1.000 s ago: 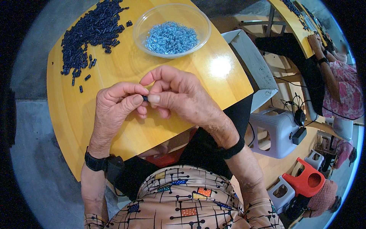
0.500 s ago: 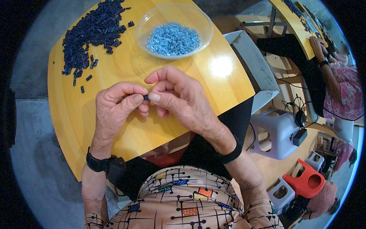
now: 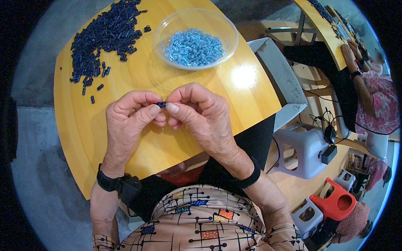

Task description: Manually assembling small blue plastic capsule-like parts into finished units.

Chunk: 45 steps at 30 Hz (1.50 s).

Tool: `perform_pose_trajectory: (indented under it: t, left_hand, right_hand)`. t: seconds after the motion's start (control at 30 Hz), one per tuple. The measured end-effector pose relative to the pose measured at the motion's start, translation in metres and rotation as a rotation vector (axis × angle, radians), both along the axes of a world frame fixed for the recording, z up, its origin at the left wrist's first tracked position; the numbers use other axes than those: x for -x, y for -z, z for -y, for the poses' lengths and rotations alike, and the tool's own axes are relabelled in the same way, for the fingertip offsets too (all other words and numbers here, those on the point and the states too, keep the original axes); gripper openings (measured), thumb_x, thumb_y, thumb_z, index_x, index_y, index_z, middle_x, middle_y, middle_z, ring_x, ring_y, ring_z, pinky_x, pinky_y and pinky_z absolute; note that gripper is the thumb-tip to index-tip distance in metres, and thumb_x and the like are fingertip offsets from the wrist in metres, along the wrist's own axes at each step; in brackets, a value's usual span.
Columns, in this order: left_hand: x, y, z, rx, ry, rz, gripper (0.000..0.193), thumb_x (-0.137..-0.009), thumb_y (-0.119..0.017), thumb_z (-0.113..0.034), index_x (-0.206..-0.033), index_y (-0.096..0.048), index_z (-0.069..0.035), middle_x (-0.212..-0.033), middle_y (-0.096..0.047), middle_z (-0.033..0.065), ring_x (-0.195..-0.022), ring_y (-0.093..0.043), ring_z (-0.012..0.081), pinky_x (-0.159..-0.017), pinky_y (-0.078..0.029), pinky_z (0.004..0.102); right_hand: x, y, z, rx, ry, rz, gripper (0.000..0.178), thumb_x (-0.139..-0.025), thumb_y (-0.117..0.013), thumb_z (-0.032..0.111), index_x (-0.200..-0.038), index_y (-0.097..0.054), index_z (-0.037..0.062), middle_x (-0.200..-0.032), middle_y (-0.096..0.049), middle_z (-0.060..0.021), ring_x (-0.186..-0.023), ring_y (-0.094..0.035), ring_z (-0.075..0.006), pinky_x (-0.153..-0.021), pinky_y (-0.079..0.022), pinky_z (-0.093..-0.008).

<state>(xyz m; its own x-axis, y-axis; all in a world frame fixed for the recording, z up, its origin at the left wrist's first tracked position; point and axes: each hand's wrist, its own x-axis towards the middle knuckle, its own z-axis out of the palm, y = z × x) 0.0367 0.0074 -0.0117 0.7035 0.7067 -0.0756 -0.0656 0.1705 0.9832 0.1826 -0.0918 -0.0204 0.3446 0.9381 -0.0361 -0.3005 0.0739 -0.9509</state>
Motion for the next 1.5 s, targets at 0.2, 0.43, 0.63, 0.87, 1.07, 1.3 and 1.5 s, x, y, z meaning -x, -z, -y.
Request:
perform_pose_trajectory:
  t: [0.2,0.43,0.63,0.87,1.07,1.3,1.5]
  left_hand:
    - [0.0010,-0.0005,0.0015,0.018,-0.018,0.019,0.016,-0.086,-0.065,0.000,-0.101,-0.063,0.005,-0.085,-0.068,0.0086,-0.073,-0.066,0.0110,-0.068,-0.055,0.0222]
    - [-0.0004,-0.0008,0.0026,-0.012,-0.025,0.012,0.014,-0.085,-0.065,0.001,-0.099,-0.064,0.005,-0.084,-0.068,0.0083,-0.072,-0.066,0.0109,-0.067,-0.055,0.0222]
    - [0.0001,-0.0021,0.0039,0.004,-0.041,-0.002,0.013,-0.085,-0.065,0.002,-0.097,-0.065,0.004,-0.084,-0.068,0.0081,-0.072,-0.067,0.0117,-0.066,-0.056,0.0220]
    - [-0.0003,-0.0024,0.0050,-0.161,-0.040,-0.059,0.011,-0.084,-0.065,0.002,-0.095,-0.064,0.005,-0.081,-0.066,0.0097,-0.071,-0.067,0.0153,-0.063,-0.057,0.0266]
    - [-0.0011,-0.0015,0.0031,-0.046,-0.045,-0.037,0.015,-0.084,-0.065,0.001,-0.099,-0.063,0.005,-0.082,-0.066,0.0097,-0.071,-0.066,0.0149,-0.062,-0.057,0.0264]
    - [-0.0002,-0.0015,0.0055,-0.197,-0.076,-0.080,0.014,-0.083,-0.067,0.001,-0.096,-0.064,0.005,-0.081,-0.067,0.0091,-0.068,-0.066,0.0134,-0.062,-0.057,0.0250]
    - [-0.0010,-0.0022,0.0062,-0.188,-0.105,-0.073,0.013,-0.082,-0.068,0.002,-0.095,-0.065,0.004,-0.082,-0.067,0.0083,-0.067,-0.065,0.0125,-0.062,-0.056,0.0240]
  right_hand:
    - [0.0021,-0.0005,-0.0004,0.016,0.040,0.054,0.009,-0.090,-0.061,0.006,-0.095,-0.059,-0.0007,-0.075,-0.061,-0.0017,-0.065,-0.057,-0.0058,-0.061,-0.048,-0.0191]
    - [0.0040,-0.0009,0.0001,-0.014,0.087,0.102,0.006,-0.090,-0.060,0.003,-0.093,-0.059,-0.0010,-0.075,-0.060,-0.0003,-0.065,-0.056,-0.0046,-0.060,-0.047,-0.0182]
    - [0.0046,-0.0011,-0.0002,0.000,0.098,0.110,0.004,-0.088,-0.062,0.000,-0.090,-0.061,-0.0020,-0.075,-0.061,-0.0010,-0.065,-0.056,-0.0049,-0.059,-0.048,-0.0186]
    - [0.0066,-0.0002,-0.0010,0.006,0.114,0.148,0.004,-0.087,-0.063,0.000,-0.090,-0.061,-0.0020,-0.075,-0.062,-0.0011,-0.065,-0.057,-0.0050,-0.059,-0.048,-0.0187]
    - [0.0067,-0.0026,-0.0013,0.013,0.123,0.107,0.004,-0.087,-0.063,0.000,-0.090,-0.061,-0.0023,-0.075,-0.062,-0.0015,-0.066,-0.057,-0.0052,-0.060,-0.048,-0.0188]
    - [0.0069,-0.0021,-0.0004,0.006,0.118,0.098,0.008,-0.086,-0.065,0.002,-0.092,-0.061,-0.0027,-0.076,-0.063,-0.0024,-0.067,-0.057,-0.0056,-0.061,-0.048,-0.0188]
    - [0.0066,-0.0012,0.0005,-0.014,0.119,0.066,0.011,-0.085,-0.065,0.001,-0.096,-0.061,-0.0030,-0.080,-0.063,-0.0026,-0.068,-0.058,-0.0058,-0.061,-0.049,-0.0187]
